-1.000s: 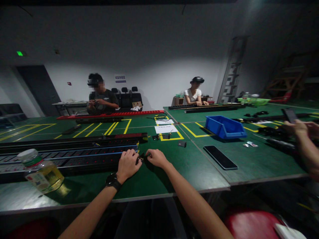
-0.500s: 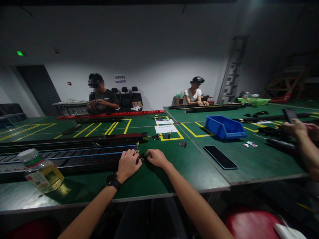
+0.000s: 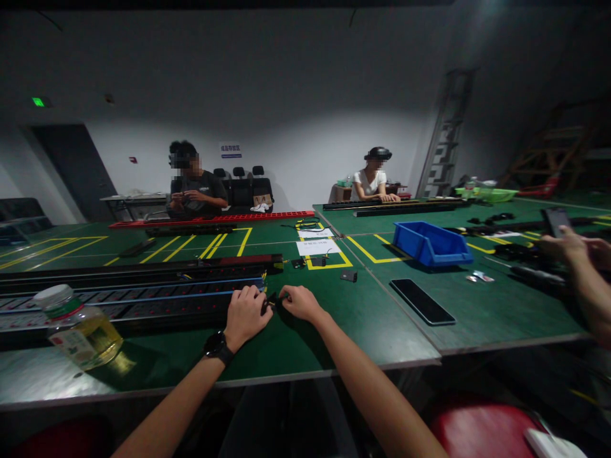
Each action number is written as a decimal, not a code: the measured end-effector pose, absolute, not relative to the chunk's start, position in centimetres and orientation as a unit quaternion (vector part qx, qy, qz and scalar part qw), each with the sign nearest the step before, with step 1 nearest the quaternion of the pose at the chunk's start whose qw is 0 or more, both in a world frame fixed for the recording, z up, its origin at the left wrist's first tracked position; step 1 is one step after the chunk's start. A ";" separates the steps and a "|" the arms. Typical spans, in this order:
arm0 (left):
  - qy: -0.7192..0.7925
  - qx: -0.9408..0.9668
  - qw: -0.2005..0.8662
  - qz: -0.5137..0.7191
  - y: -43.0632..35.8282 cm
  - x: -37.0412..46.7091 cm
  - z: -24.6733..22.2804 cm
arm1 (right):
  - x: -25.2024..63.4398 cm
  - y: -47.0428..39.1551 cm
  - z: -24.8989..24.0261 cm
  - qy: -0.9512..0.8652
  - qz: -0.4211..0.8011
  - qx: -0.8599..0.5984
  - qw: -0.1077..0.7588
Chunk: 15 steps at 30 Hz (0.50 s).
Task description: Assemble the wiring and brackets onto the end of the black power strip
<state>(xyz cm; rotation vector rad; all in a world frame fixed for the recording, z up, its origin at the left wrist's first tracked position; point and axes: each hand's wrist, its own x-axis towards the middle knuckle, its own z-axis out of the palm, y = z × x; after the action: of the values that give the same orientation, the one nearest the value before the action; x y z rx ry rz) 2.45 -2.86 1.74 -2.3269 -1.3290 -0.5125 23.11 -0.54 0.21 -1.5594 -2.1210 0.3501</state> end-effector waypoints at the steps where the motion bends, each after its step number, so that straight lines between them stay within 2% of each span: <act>1: -0.477 -0.834 0.206 -0.184 -2.9 2.5 1.7 | 23.1 -0.5 0.2 -0.775 0.128 -0.570 0.241; 15: -0.460 -0.844 0.202 -0.190 -2.7 2.4 1.6 | 23.1 -0.6 0.3 -0.774 0.131 -0.571 0.241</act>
<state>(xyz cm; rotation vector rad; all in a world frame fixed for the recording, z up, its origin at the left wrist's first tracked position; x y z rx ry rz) 2.42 -2.75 1.64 -2.3559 -1.2849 -0.5302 23.08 -0.63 0.30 -1.5627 -2.1172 0.3572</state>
